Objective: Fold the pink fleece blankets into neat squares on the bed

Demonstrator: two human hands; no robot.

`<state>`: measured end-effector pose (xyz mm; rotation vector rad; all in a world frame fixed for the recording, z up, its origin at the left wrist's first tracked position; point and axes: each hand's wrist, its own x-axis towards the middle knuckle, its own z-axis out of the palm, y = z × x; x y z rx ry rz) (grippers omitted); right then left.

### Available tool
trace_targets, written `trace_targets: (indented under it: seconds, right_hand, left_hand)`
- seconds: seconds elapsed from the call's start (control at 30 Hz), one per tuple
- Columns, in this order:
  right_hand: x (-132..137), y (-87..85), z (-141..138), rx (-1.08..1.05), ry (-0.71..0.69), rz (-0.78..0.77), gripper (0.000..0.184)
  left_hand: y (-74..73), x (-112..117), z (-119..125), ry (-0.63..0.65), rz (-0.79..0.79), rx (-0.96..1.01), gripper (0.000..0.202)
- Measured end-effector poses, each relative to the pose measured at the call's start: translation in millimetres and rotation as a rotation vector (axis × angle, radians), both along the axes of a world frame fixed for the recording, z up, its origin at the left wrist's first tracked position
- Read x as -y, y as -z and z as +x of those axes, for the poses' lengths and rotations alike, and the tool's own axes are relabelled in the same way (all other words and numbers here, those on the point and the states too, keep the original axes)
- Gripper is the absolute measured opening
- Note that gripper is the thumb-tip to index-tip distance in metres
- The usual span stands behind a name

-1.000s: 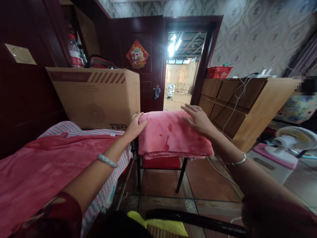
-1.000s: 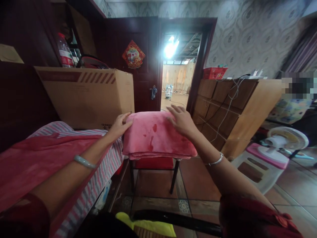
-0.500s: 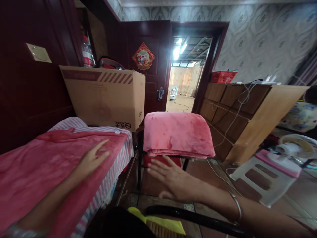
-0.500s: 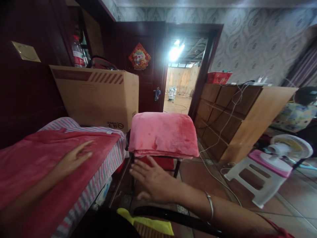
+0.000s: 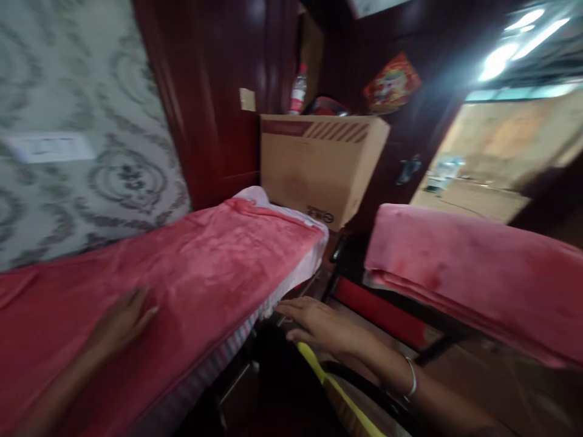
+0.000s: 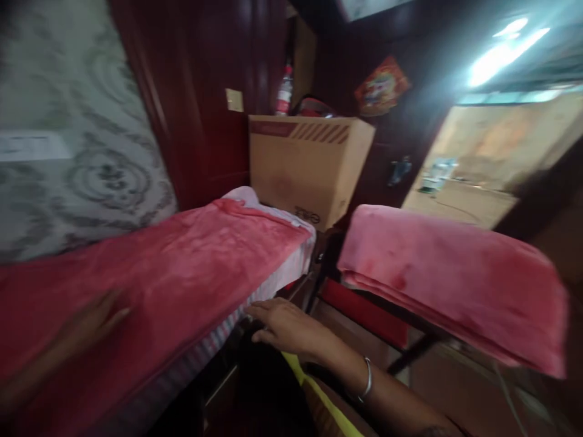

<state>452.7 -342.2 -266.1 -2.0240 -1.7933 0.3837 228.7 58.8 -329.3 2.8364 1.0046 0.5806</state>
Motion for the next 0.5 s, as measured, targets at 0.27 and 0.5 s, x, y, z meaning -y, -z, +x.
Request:
trace_targets:
  seconds: [0.27,0.5]
  right_hand:
    - [-151,45.5,9,0.01,-0.213,0.085,0.06]
    - [-256,78.7,20,0.202,0.027,0.053,0.059]
  left_hand:
    - [54.3,14,-159,-0.262,-0.04,-0.244,0.067]
    - [64.7,37,-179,-0.309,-0.002,-0.175,0.072]
